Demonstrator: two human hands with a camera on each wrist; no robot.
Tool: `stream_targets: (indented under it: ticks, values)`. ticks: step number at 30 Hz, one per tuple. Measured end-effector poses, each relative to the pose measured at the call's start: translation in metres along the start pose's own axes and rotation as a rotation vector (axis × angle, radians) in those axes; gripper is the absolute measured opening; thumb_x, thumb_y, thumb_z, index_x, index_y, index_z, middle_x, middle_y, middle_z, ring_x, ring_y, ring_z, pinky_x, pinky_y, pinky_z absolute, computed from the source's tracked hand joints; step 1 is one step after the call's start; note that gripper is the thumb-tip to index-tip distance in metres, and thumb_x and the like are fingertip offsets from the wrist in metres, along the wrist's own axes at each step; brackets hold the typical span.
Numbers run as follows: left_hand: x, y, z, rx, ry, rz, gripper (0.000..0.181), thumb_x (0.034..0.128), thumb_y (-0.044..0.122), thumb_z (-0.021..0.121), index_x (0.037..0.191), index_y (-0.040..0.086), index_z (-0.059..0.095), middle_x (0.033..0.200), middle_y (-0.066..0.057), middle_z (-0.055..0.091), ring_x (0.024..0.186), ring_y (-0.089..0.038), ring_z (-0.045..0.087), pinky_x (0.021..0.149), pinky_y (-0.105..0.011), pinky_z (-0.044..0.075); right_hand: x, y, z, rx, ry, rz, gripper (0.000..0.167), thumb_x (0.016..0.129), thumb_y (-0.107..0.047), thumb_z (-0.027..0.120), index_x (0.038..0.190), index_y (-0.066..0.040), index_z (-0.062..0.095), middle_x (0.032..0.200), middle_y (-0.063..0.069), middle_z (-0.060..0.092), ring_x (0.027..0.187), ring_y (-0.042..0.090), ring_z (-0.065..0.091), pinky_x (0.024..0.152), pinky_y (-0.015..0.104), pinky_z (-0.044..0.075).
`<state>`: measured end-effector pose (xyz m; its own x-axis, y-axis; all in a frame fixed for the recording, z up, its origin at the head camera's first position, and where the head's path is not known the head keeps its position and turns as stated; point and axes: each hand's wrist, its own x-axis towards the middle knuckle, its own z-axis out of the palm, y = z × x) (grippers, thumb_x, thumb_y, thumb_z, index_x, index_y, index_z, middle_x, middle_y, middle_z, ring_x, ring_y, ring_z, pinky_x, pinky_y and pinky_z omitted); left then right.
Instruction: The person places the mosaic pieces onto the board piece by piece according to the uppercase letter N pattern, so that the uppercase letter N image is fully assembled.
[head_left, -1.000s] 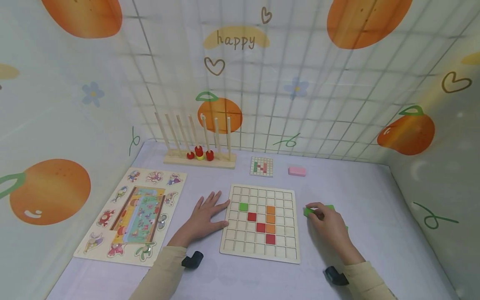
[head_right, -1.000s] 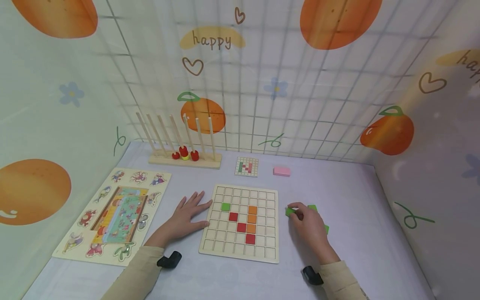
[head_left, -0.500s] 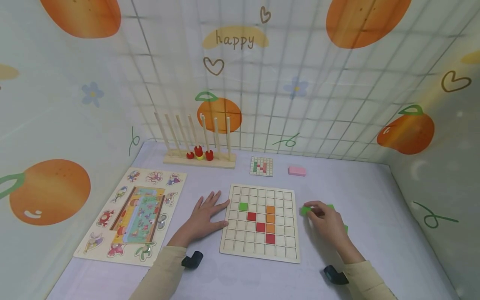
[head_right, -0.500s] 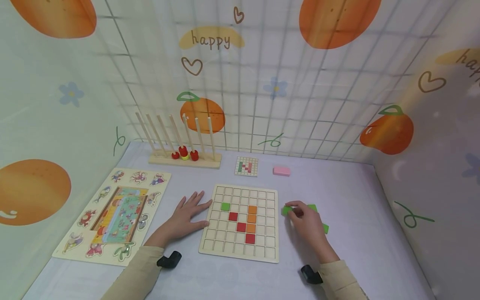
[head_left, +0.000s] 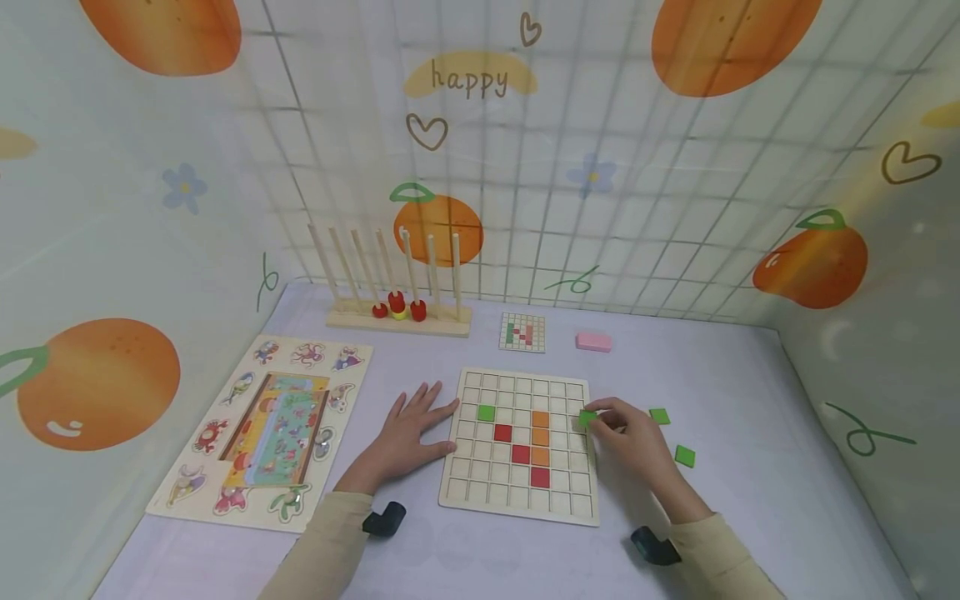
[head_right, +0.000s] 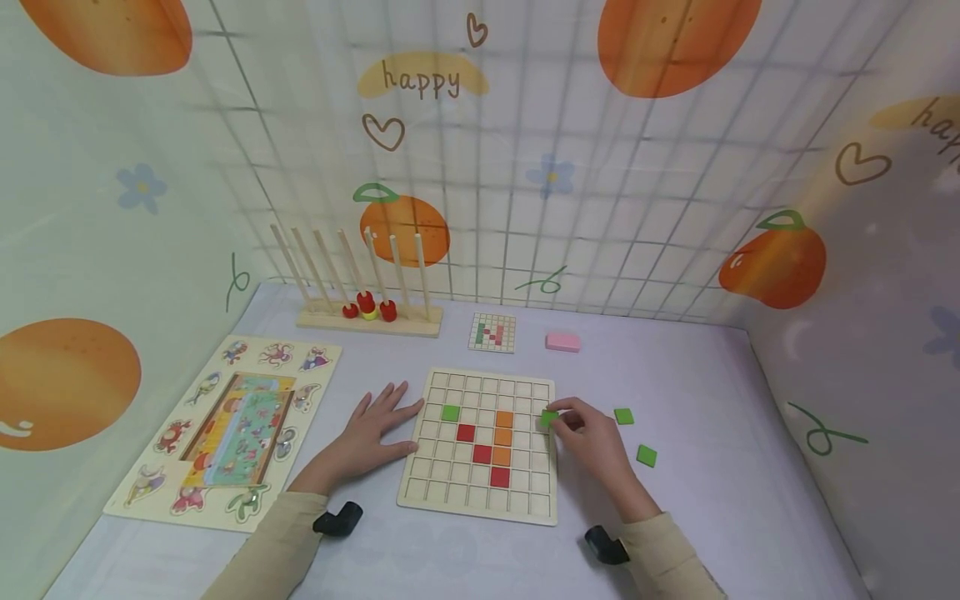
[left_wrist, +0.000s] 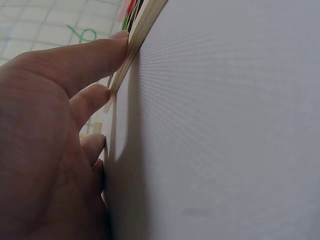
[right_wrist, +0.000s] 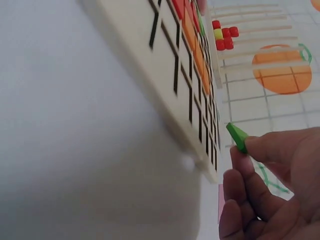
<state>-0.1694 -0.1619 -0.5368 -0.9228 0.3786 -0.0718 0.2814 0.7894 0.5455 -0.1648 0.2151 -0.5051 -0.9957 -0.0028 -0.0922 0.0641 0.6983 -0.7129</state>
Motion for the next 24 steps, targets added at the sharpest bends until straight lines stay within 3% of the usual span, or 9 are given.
stream_targets:
  ticks: [17,24]
  values:
    - [-0.001,0.001,-0.001,0.001,-0.003,-0.001,0.072,0.0922,0.05,0.07,0.155,0.028,0.045,0.17,-0.004,0.017,0.157,-0.025,0.004,0.125,-0.052,-0.004,0.002,-0.029,0.031,0.065,-0.047,-0.089,0.019,0.094,-0.018,0.073,0.113,-0.021,0.072,0.087,-0.002,0.068,0.076,0.017,0.059,0.061,0.027,0.051]
    - [-0.002,0.001,-0.001,-0.013,0.0,-0.002,0.071,0.0922,0.05,0.071,0.155,0.028,0.045,0.17,-0.003,0.017,0.157,-0.024,0.003,0.126,-0.051,-0.004,0.002,-0.043,0.046,0.078,-0.071,-0.124,0.018,0.093,-0.015,0.074,0.109,-0.024,0.072,0.087,-0.005,0.07,0.079,0.014,0.062,0.066,0.027,0.052]
